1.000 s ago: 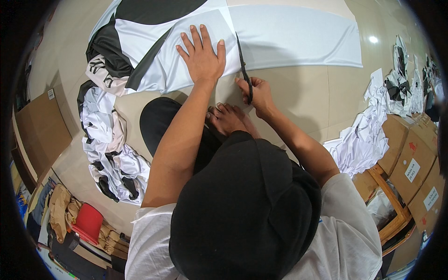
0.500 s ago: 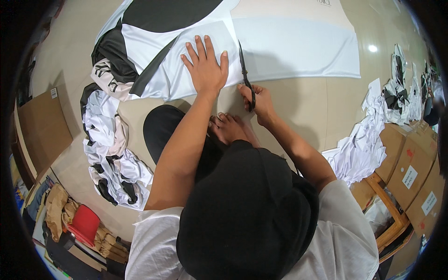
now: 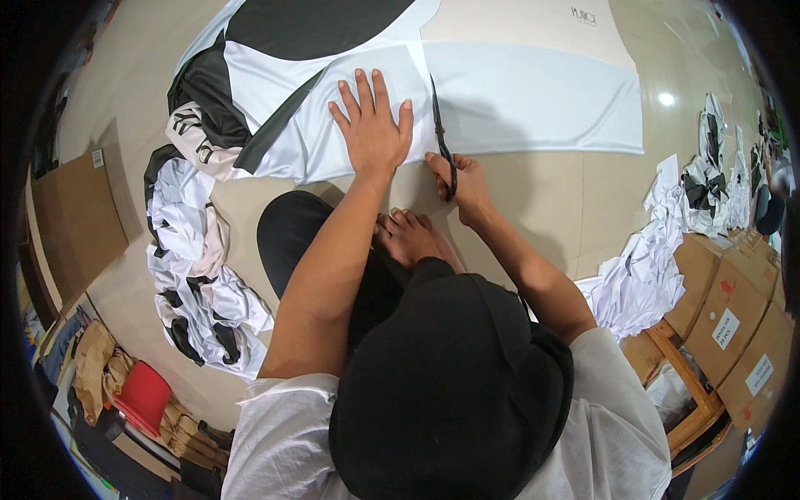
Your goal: The person sits on the floor and uses scissors to cut a white t-shirt along a paper template. They smooth the fabric, align the template, and cut around the edges to create a shaped piece.
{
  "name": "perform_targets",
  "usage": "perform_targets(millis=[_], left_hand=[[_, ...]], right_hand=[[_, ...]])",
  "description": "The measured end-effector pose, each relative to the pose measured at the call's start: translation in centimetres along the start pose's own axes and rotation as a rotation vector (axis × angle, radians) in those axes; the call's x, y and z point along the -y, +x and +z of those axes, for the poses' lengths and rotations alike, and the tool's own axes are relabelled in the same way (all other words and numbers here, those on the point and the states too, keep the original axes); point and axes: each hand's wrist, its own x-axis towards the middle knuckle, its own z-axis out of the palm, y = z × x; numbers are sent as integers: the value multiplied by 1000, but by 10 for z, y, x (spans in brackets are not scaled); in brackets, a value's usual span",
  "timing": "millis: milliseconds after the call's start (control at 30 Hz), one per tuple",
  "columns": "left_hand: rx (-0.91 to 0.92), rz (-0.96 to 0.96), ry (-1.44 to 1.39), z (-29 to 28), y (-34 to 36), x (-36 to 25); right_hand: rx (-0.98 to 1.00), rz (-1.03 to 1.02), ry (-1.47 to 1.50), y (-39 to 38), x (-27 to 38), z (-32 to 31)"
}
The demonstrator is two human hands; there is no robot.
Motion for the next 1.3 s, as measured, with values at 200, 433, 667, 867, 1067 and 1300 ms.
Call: perform_targets(millis=[200, 433, 667, 867, 1067, 1300], left_hand=[[7, -5, 8, 0, 0, 0], [-5, 5, 6, 1, 0, 0], [13, -10, 18, 3, 1, 1], [25, -16, 17, 2, 1, 0], [21, -12, 9, 2, 1, 0], [31, -17, 14, 2, 0, 0]], right_hand=[[-1, -2, 9, -1, -2, -1], [-8, 10, -5, -2, 2, 0], [28, -29, 12, 8, 15, 5], [20, -50, 18, 13, 17, 6], [9, -53, 3, 13, 14, 5], [46, -62, 68, 14, 24, 8]])
